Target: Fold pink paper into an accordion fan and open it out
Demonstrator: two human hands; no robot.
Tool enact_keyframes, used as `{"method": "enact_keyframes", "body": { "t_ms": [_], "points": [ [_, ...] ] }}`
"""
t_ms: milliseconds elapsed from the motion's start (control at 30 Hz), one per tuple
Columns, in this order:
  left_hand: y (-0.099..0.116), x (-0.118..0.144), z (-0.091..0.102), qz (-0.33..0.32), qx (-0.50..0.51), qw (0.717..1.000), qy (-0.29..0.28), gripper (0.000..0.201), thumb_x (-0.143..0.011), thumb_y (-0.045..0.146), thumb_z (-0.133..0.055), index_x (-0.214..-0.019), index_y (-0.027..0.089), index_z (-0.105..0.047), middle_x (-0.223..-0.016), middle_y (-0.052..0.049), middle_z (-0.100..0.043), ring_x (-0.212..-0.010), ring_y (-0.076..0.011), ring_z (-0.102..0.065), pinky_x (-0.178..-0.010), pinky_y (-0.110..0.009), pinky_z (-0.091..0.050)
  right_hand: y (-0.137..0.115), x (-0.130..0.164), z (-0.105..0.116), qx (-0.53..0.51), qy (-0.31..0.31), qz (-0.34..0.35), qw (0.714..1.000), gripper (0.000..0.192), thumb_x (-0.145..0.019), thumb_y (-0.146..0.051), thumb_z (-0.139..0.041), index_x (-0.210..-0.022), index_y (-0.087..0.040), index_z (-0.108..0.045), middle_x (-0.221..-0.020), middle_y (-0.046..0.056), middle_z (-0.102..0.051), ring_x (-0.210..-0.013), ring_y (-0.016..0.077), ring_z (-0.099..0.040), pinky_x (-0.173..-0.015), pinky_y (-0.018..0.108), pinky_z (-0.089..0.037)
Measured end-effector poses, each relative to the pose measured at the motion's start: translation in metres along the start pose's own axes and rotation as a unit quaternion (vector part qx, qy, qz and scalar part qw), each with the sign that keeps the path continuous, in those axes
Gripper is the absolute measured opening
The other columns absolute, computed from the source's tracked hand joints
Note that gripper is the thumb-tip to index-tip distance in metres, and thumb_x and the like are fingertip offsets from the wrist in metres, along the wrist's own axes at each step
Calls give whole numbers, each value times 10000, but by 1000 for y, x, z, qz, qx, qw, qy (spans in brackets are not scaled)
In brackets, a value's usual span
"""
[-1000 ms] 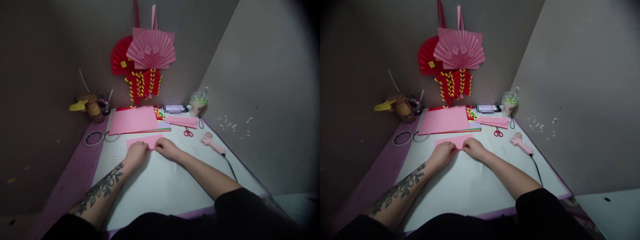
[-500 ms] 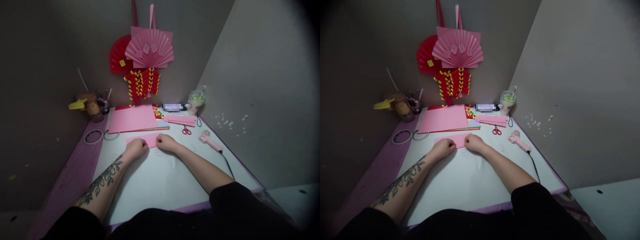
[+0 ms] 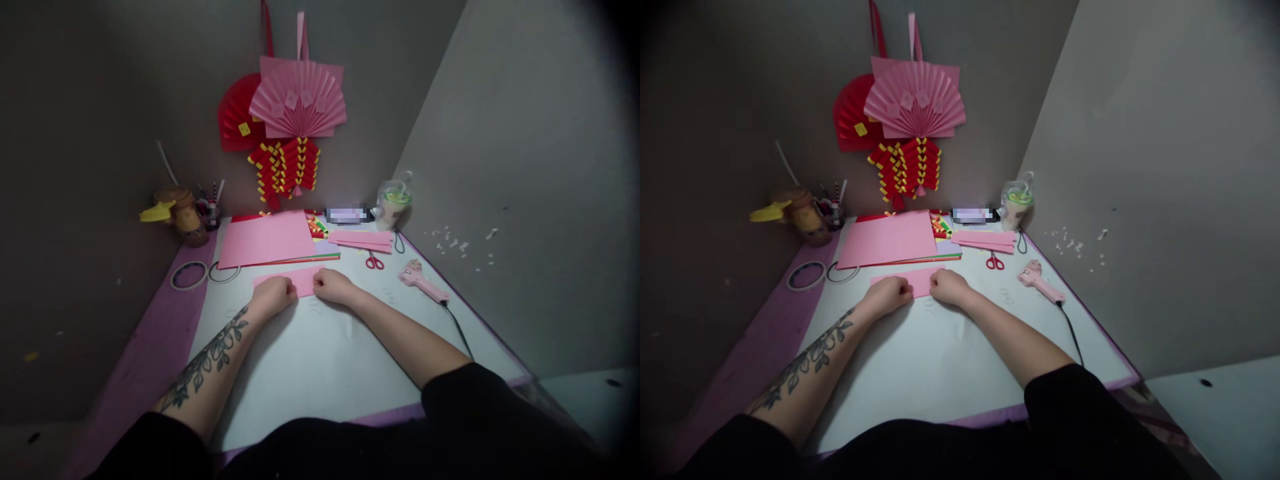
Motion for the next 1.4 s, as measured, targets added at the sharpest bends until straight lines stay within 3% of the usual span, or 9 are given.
{"method": "enact_keyframes", "body": {
  "t_ms": [100,200,367,500,633,767,867,1067,1400],
  "points": [
    [-4,0,2,-34,23,999,22,249,-827,361,-479,-836,208,-675,-805,-52,-658,-730,-178,-582,-624,-252,-397,4,2,3,15,-3,-22,1000,115,-728,-208,-503,-718,-174,-613,-812,27,-617,-666,121,-488,-549,225,-274],
    [-3,-1,-1,-143,63,987,43,237,-847,316,-492,-956,259,-694,-893,-39,-644,-831,-172,-566,-740,-258,-406,14,4,7,22,-22,-60,998,92,-711,-214,-524,-717,-176,-608,-776,18,-616,-649,120,-485,-529,226,-258],
    [4,3,-9,-244,26,969,27,312,-898,275,-429,-1077,310,-683,-908,-54,-624,-881,-194,-526,-812,-304,-377,34,10,16,24,-40,-107,993,96,-696,-223,-546,-744,-179,-616,-679,1,-600,-604,128,-493,-511,228,-259],
    [14,10,-5,-230,4,973,24,353,-929,359,-366,-1135,310,-649,-948,-60,-599,-901,-208,-508,-798,-317,-370,34,24,27,61,9,-129,990,142,-747,-197,-502,-800,-173,-631,-800,57,-644,-712,174,-553,-573,246,-329],
    [20,14,-4,-220,-10,975,13,377,-941,379,-335,-1171,301,-623,-946,-65,-589,-895,-208,-508,-791,-322,-367,2,44,27,87,128,-31,987,274,-815,-134,-405,-971,-147,-630,-990,119,-646,-947,217,-558,-799,290,-399],
    [22,15,-5,-226,-47,972,39,352,-938,378,-352,-1127,308,-641,-905,-65,-578,-892,-216,-496,-756,-328,-358,-32,56,-3,63,61,102,991,527,-774,-64,-394,-1294,-81,-478,-1276,147,-552,-1176,210,-488,-1000,313,-349],
    [22,19,-3,-215,-91,971,51,335,-937,364,-366,-1059,279,-666,-894,-69,-574,-899,-219,-487,-749,-338,-346,-39,58,-17,100,15,106,989,563,-779,-77,-396,-1336,-4,-419,-1360,202,-461,-1268,263,-418,-1062,385,-302],
    [14,43,9,-172,-173,969,42,316,-935,277,-364,-986,197,-665,-911,-104,-588,-922,-242,-489,-729,-359,-340,-37,57,-17,126,-3,114,986,548,-792,-74,-384,-1337,-56,-442,-1381,173,-446,-1290,282,-395,-1070,443,-291],
    [-44,93,32,-14,-201,980,0,327,-879,168,-368,-962,170,-683,-911,-141,-605,-915,-277,-529,-730,-385,-371,-36,56,-21,130,5,112,985,565,-766,-60,-408,-1329,-55,-455,-1371,187,-452,-1281,297,-404,-1060,451,-299]
  ]
}}
Point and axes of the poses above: each hand's wrist, its own x-axis away from the middle knuckle, its own z-axis out of the back of the hand, y = z × x, the point moved 4 cm from there along -x, towards the middle knuckle
